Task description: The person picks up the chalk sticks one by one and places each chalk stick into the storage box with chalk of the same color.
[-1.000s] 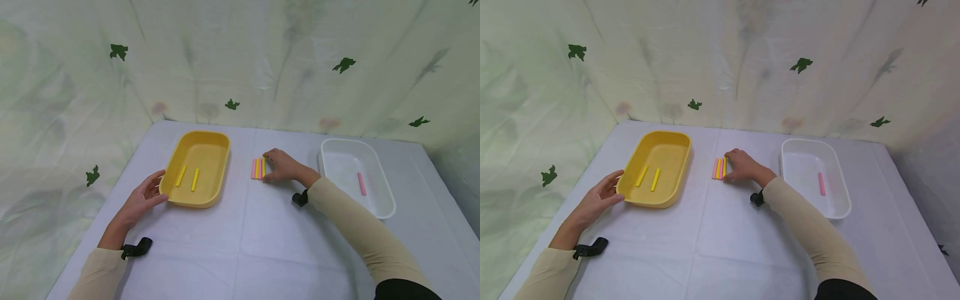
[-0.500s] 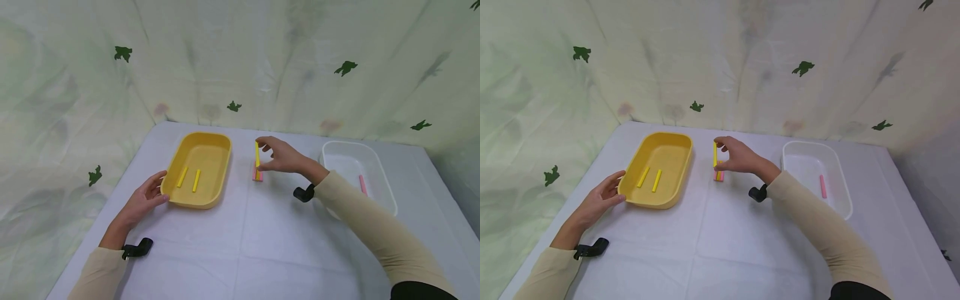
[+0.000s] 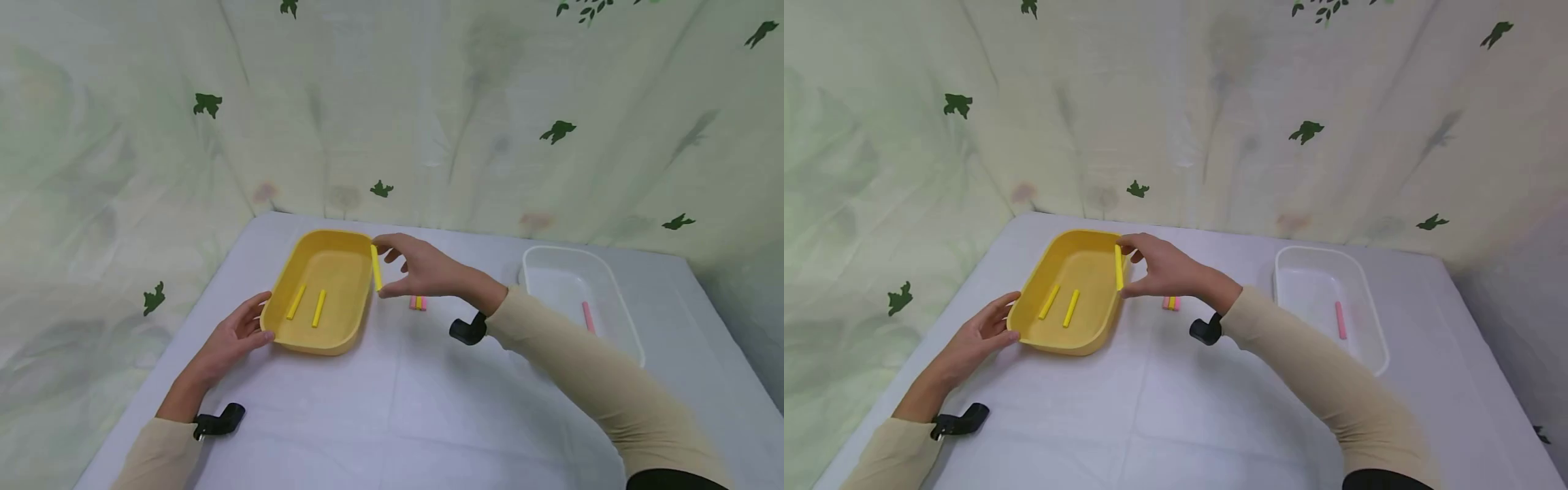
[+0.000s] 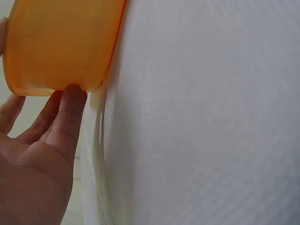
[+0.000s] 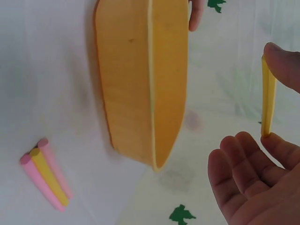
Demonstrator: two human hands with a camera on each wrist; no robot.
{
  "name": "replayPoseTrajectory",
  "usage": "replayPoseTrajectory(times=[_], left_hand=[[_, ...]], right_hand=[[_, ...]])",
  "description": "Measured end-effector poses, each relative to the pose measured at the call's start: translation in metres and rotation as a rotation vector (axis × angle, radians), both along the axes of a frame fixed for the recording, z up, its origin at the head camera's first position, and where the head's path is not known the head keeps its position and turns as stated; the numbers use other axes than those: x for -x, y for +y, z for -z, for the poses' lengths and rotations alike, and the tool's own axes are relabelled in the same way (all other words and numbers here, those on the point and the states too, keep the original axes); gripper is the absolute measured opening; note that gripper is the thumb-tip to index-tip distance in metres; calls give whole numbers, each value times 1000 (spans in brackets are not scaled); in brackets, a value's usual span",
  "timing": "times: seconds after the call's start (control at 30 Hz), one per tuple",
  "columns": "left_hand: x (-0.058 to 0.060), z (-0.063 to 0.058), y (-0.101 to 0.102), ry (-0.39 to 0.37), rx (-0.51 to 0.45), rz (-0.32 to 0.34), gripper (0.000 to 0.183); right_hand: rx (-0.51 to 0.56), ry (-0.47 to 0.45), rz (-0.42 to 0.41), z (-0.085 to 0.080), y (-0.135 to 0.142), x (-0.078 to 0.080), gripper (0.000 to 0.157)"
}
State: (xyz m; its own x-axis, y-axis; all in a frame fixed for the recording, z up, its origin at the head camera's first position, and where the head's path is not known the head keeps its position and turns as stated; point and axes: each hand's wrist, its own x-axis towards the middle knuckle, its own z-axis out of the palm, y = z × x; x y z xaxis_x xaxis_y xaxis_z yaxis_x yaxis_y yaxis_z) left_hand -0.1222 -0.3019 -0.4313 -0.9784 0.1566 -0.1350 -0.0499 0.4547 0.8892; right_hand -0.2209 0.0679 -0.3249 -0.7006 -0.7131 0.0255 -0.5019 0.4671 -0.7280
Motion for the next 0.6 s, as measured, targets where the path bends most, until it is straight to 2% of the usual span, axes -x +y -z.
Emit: replayPoseTrajectory(times=[0.3,0.6], left_hand=[[-2,-5,-1,-9,53,-29,80],[-4,-4,-2,-21,35,-33,79]], right_hand=[[-19,-29,-63,-10,-42,-5,78],[-48,-97,-62,1,-65,-4,80]])
